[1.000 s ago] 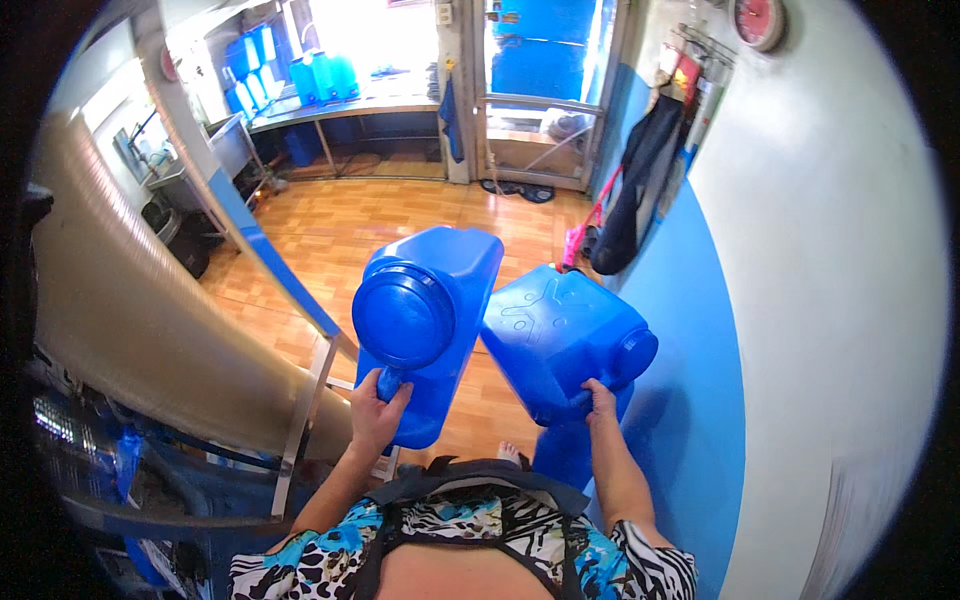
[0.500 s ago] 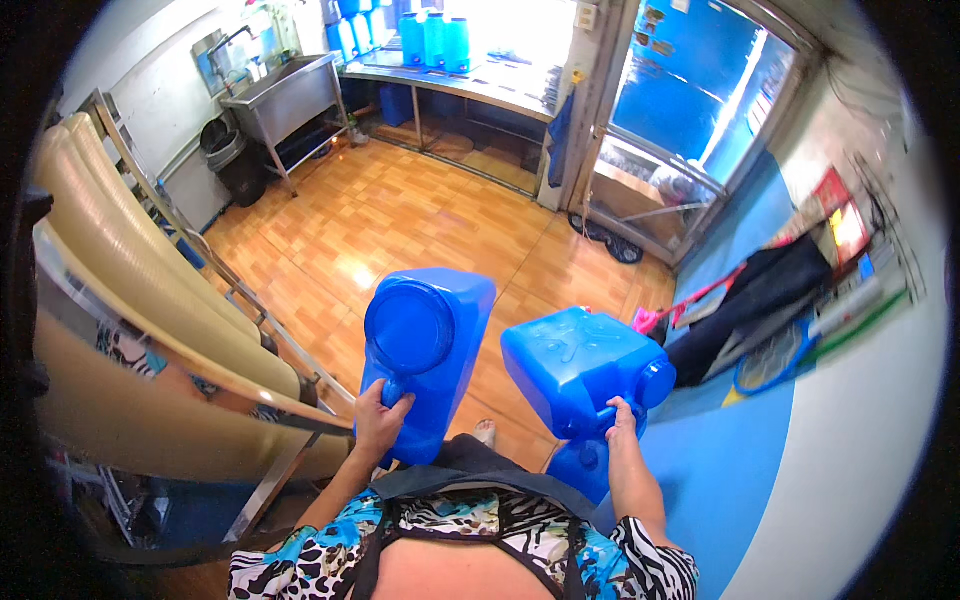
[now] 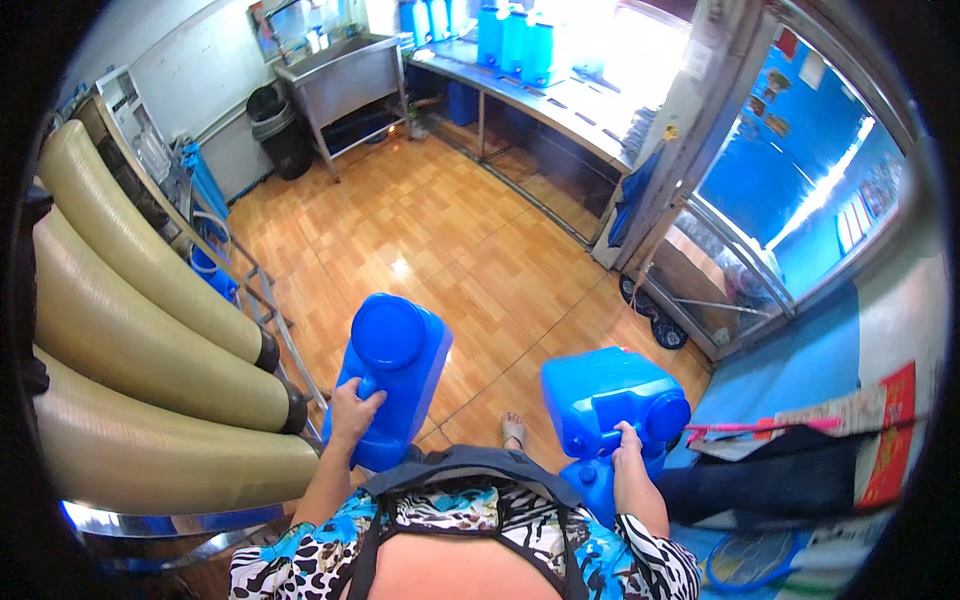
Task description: The person sweeps the floor with a pink squeegee, then repeatedly picks up pairs of blue plastic containers and carries them to a stainless steel sink area, placing them on the floor. The person also briefly places one container into the sink.
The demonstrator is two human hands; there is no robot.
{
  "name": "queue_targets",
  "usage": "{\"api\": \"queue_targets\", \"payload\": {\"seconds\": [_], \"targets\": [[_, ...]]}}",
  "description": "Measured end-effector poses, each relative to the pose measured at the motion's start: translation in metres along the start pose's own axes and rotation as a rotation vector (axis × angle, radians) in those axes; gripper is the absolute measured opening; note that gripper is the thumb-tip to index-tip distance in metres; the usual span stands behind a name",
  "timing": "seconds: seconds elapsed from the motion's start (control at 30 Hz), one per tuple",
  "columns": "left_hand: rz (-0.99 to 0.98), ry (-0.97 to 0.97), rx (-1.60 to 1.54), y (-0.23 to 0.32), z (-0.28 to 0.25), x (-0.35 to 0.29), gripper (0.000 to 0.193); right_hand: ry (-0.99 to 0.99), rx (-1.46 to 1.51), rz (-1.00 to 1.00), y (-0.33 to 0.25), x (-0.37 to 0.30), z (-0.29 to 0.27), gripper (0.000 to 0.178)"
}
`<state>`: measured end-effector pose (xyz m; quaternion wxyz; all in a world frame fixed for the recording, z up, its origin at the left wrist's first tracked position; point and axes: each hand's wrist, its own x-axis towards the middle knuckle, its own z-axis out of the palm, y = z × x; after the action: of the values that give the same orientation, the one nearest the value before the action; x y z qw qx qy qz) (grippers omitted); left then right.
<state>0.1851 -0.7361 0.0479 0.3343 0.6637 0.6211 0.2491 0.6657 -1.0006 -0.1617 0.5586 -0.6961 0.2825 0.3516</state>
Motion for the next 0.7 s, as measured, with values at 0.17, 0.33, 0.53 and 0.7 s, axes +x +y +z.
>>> {"api": "queue_targets", "payload": {"seconds": [0.17,0.33,0.53,0.7], "targets": [[-0.225,0.114,-0.028,0.008,0.026,0.044,0.03,0.013,-0.112,-0.024,-0.072,0.029,0.11,0.044],[-0.475,0.268,-0.086,0.012,0.034,0.083,0.03,0.008,-0.313,-0.034,-0.142,0.044,0.22,0.046],[-0.566,0.443,-0.231,0.013,0.034,0.147,0.023,-0.072,-0.473,-0.131,-0.194,0.054,0.383,0.053],[-0.639,0.525,-0.294,-0.012,0.033,0.243,0.024,-0.095,-0.679,-0.235,-0.224,0.051,0.522,0.052]]}}
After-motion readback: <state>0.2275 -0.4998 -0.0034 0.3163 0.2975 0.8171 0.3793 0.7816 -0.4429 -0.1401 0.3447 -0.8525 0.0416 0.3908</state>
